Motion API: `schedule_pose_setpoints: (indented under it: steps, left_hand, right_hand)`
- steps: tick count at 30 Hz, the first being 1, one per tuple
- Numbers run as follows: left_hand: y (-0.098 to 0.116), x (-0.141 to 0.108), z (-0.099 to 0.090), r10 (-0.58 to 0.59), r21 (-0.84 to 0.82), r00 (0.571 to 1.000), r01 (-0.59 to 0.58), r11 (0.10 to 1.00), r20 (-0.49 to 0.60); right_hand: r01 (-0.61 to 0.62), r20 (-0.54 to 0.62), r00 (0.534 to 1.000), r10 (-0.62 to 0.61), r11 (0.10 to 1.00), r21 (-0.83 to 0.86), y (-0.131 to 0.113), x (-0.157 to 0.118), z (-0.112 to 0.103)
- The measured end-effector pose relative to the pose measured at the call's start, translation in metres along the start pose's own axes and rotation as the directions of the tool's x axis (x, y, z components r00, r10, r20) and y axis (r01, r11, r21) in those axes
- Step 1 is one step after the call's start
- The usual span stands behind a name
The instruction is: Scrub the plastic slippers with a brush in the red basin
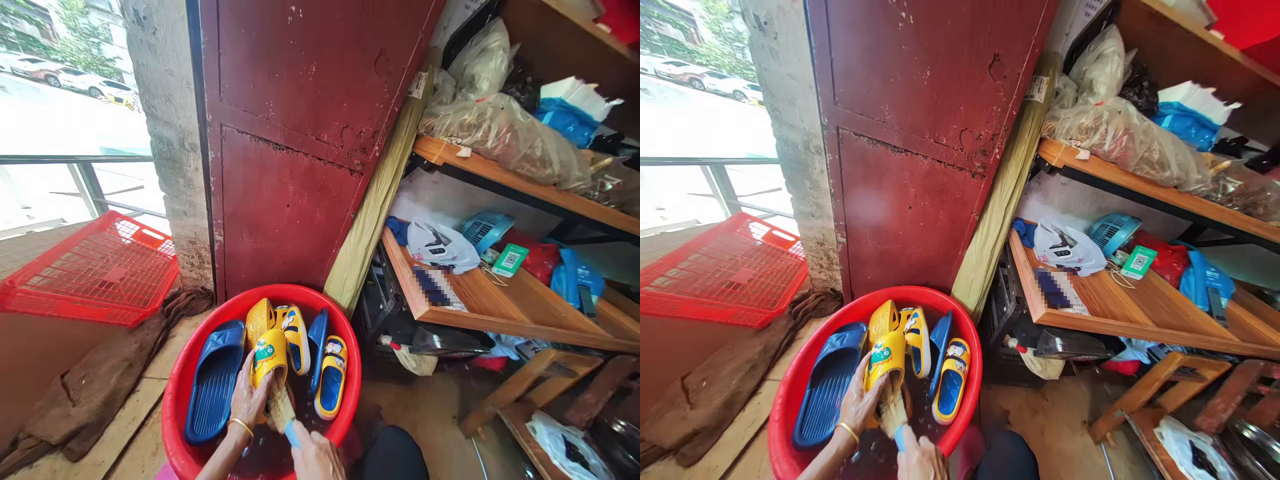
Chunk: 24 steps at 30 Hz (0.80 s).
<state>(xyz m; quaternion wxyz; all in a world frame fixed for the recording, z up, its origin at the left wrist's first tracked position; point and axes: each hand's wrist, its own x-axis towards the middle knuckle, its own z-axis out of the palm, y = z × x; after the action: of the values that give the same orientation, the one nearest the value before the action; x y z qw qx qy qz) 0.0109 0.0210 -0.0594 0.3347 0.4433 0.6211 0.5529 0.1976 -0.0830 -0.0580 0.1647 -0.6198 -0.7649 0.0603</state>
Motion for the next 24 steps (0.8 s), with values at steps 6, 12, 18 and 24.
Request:
schedule_pose_setpoints:
  steps: [6, 12, 18, 24]
  left_hand:
    - [-0.017, 0.007, 0.003, -0.014, 0.061, 1.0, 0.014, 0.998, -0.003]
    - [-0.011, 0.009, -0.001, -0.031, 0.09, 0.999, 0.031, 0.995, -0.01]
    - [-0.002, 0.007, 0.001, -0.081, 0.086, 0.997, 0.079, 0.993, 0.02]
    - [-0.006, 0.003, 0.008, -0.106, 0.094, 0.993, 0.1, 0.99, 0.056]
  right_hand:
    - [0.031, -0.1, 0.995, -0.018, 0.99, 0.134, -0.02, 0.064, 0.027]
    - [0.135, 0.155, 0.971, -0.181, 0.954, 0.268, -0.016, 0.06, -0.039]
    - [0.13, 0.274, 0.94, -0.204, 0.955, 0.266, 0.021, 0.024, -0.082]
    - [0.062, 0.138, 0.985, -0.1, 0.964, 0.257, -0.004, 0.033, -0.038]
